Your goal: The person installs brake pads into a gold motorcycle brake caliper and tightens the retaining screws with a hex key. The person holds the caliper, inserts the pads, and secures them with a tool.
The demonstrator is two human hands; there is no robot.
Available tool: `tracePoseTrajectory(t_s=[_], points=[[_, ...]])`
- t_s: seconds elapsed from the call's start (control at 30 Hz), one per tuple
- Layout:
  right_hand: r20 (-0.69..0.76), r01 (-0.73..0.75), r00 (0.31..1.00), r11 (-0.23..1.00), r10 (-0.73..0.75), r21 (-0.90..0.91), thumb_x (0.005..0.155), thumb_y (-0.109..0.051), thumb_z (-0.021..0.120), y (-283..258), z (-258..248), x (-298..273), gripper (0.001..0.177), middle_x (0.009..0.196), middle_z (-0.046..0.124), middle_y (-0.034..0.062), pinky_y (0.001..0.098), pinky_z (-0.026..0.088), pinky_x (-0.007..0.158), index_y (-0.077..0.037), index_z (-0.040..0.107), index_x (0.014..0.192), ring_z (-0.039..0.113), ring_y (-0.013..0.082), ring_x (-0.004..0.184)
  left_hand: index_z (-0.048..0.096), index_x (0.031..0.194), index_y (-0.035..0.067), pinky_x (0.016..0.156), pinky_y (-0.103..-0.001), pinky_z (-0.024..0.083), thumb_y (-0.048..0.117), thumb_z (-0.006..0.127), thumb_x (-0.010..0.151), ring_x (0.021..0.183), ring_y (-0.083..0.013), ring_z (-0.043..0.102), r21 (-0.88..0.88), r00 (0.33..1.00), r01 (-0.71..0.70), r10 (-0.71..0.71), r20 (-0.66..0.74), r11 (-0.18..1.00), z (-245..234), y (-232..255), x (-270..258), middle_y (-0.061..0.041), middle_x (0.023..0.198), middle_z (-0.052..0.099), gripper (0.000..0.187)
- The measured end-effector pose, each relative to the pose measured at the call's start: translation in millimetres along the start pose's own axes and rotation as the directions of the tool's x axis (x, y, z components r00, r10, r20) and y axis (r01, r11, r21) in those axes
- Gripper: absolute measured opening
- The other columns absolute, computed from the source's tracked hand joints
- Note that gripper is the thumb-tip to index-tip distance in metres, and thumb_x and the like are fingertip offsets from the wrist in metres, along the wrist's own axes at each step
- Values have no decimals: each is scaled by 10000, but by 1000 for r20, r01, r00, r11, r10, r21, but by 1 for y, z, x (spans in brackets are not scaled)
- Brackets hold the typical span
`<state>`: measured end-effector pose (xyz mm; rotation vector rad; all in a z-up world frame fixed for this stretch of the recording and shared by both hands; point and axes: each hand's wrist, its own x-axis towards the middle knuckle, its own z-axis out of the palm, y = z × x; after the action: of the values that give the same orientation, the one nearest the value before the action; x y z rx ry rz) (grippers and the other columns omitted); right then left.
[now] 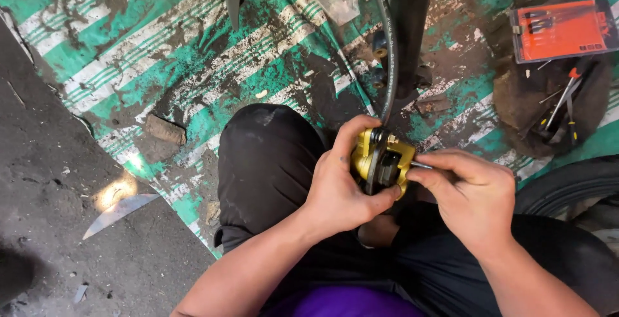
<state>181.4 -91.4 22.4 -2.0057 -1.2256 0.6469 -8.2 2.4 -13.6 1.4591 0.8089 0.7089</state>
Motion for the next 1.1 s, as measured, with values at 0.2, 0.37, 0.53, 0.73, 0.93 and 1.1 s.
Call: tracePoseTrajectory(t_s=[0.2,0.37,0.53,0.73,0.93,1.1], points=[[77,-65,995,992,57,110,905,79,793,1,-13,-4,312,1021,841,120,236,557,678,64,776,1216,713,134,747,423,1517,167,823,-363,650,133,885,737,933,-261,816,42,1000,8,-9,9,999,0,5,1,-75,1153,788,907],[33,17,999,1000,-16,-14,915,63,817,-6,-15,-2,189,902,832,86,240,522,602,51,807,1104,668,117,626,424,1512,168,810,-361,655,139,885,737,928,-260,827,56,1000,-3,2,13,998,1,7,2,-69,1150,796,902],[22,154,988,966,-153,-209,887,48,851,-13,-15,2,191,764,782,82,299,458,533,36,843,1078,595,162,529,416,1501,170,786,-367,652,133,885,742,897,-265,826,86,999,-32,31,11,996,1,6,2,-66,1133,791,893],[49,294,955,916,-292,-272,914,48,841,-14,-11,4,160,960,837,117,341,533,617,61,819,1072,703,230,634,418,1509,184,758,-367,642,135,884,749,877,-263,824,141,999,-52,52,6,989,0,4,2,-50,1131,789,893],[71,158,987,961,-146,-226,898,11,831,-4,-5,11,164,742,795,85,334,466,509,22,837,1061,603,189,487,451,1481,173,702,-415,640,119,860,747,837,-323,828,236,997,-62,69,-18,970,1,5,2,-87,1110,789,842],[131,-125,984,992,121,24,955,41,761,24,7,13,189,911,842,79,284,550,654,24,815,1135,724,163,702,459,1504,152,746,-415,649,120,851,746,915,-342,814,294,994,-84,99,-39,952,6,5,2,-130,1226,765,854]])
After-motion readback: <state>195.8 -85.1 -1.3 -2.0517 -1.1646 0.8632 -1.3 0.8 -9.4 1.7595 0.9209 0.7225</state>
